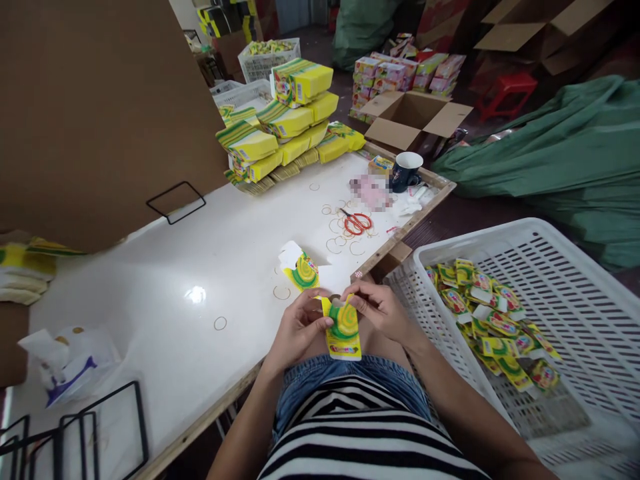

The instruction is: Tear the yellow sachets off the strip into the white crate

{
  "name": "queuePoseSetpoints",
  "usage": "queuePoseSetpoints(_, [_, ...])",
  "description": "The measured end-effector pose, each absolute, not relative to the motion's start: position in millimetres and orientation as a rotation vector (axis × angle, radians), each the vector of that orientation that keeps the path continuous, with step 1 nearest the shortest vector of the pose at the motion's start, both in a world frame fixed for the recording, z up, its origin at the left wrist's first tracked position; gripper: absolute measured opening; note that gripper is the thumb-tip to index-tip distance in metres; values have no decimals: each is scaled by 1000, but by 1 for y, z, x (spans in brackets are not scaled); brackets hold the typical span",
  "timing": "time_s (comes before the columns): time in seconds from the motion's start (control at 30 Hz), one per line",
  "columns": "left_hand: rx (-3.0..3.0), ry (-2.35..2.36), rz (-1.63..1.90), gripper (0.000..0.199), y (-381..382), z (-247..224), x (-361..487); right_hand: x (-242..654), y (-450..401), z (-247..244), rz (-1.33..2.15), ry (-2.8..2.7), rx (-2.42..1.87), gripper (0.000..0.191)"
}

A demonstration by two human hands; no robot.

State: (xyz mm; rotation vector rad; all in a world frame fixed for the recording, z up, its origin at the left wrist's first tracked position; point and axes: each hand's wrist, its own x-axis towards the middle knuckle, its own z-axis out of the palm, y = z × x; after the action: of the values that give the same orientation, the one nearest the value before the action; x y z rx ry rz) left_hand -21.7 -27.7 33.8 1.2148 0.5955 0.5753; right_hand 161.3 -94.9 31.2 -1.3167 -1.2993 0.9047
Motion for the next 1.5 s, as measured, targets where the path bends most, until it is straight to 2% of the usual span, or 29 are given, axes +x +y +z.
queuePoseSetpoints(0.07, [1153, 584, 578, 46, -29, 32, -21, 162, -94, 32, 864, -1326, -1321, 32])
queuePoseSetpoints(0.17, [1076, 569, 567, 70, -31, 30, -19, 160, -94, 29, 786, -1255, -1370, 29])
queuePoseSetpoints(0.2, [1077, 569, 560, 72, -31, 29, -18, 159, -94, 28, 775, -1221, -1392, 30])
queuePoseSetpoints(0.37, [1171, 624, 605, 42, -30, 29, -17, 163, -94, 28, 713, -1289, -1357, 35])
queuePoseSetpoints(0.43, [1223, 680, 646, 37, -31, 28, -16, 166, -94, 32, 728, -1311, -1343, 37])
queuePoseSetpoints(0.5, [1258, 732, 680, 37, -33, 27, -15, 166, -95, 35, 859, -1294, -1383, 34])
queuePoseSetpoints(0.6, [1265, 734, 664, 39, -36, 26, -13, 162, -94, 38, 1003, -1293, -1481, 38])
queuePoseSetpoints(0.77, [1238, 702, 604, 43, -37, 28, -13, 155, -90, 36, 797, -1382, -1665, 27])
queuePoseSetpoints(0.93, [1238, 714, 613, 42, -36, 27, -13, 150, -88, 33, 793, -1414, -1722, 35])
queuePoseSetpoints(1.03, [1253, 731, 624, 42, -36, 26, -13, 147, -88, 31, 774, -1365, -1747, 34])
queuePoseSetpoints(1.13, [1221, 724, 644, 42, -34, 27, -15, 151, -89, 30, 792, -1364, -1675, 32])
queuePoseSetpoints(1.3, [1171, 701, 671, 42, -32, 28, -16, 162, -91, 25, 844, -1249, -1434, 17])
queuePoseSetpoints(1.5, [1244, 692, 748, 35, -40, 18, -4, 158, -97, 21, 932, -1048, -1299, 19])
